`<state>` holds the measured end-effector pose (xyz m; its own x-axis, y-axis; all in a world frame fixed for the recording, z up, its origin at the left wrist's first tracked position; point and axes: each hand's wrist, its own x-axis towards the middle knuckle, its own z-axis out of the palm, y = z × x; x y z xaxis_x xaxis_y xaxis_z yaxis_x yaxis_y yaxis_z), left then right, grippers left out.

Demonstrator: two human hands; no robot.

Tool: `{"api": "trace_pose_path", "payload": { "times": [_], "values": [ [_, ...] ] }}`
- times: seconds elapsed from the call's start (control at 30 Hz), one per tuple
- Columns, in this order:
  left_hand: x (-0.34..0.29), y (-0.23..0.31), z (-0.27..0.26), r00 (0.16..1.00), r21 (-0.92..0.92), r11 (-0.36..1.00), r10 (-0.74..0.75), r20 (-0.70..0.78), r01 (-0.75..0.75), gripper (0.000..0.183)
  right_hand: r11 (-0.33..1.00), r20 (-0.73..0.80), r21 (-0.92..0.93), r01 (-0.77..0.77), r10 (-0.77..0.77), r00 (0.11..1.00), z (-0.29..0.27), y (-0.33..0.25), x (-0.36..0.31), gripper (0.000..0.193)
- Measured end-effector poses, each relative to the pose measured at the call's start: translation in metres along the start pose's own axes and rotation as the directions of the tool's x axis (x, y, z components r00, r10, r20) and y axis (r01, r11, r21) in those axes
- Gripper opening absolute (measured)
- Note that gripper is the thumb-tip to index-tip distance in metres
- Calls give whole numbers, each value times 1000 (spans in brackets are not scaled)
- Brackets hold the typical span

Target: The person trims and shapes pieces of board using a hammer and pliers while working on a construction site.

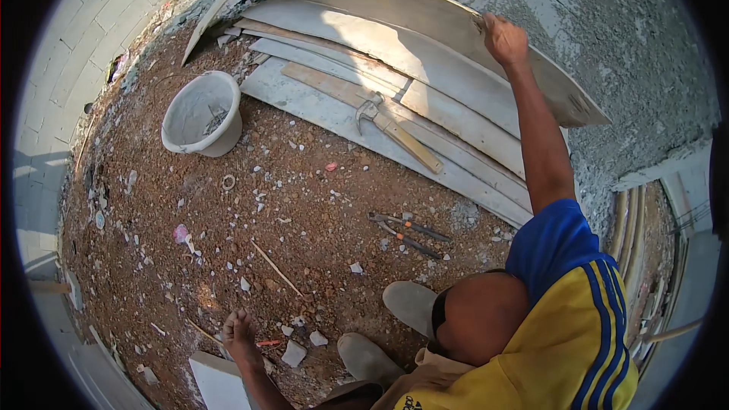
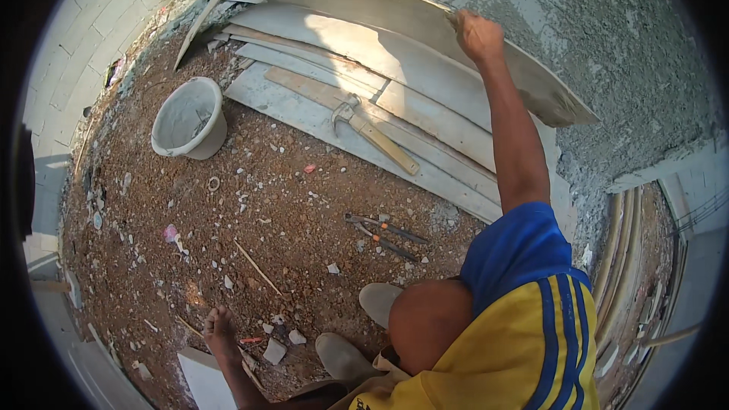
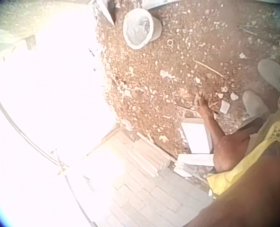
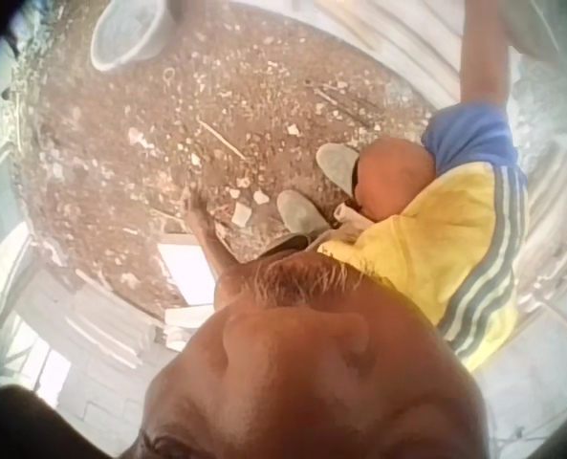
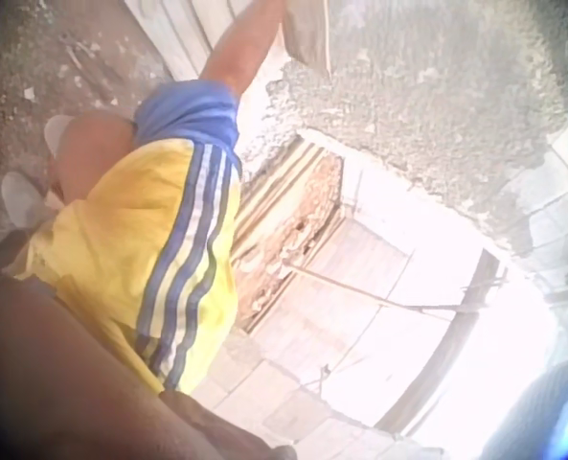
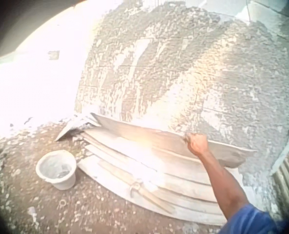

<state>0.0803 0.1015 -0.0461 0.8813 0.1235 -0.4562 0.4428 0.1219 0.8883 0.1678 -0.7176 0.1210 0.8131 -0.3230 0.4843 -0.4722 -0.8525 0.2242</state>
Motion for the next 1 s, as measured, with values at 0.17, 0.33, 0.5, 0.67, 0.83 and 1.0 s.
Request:
{"api": "trace_pose_path", "payload": {
  "times": [0.17, 0.33, 0.5, 0.67, 0.83, 1.0],
  "values": [
    [2, -2, 9, 1000, -4, 1000, -13, -11, 13, 24, 982, 29, 96, -161, 159, 987, -30, 1, 23, 35],
    [6, 3, 32, 997, 30, 998, -52, -53, 54, 30, 889, 138, 251, -384, 360, 923, -26, 7, 8, 43],
    [7, -4, 15, 999, 44, 998, -37, -38, 39, 32, 902, 152, 231, -363, 335, 930, -27, -11, 11, 44],
    [10, -4, 28, 998, 71, 996, -60, 5, 59, 36, 951, 68, 238, -197, 186, 980, 22, 48, 30, 43],
    [11, -7, 21, 998, 86, 995, -55, -12, 56, 37, 973, 240, 201, -115, 65, 969, -35, 8, 10, 50],
    [1, -4, 27, 998, 95, 994, -44, -34, 47, 36, 987, 113, -121, -108, 122, 986, -51, -29, 23, 19]
  ]
}}
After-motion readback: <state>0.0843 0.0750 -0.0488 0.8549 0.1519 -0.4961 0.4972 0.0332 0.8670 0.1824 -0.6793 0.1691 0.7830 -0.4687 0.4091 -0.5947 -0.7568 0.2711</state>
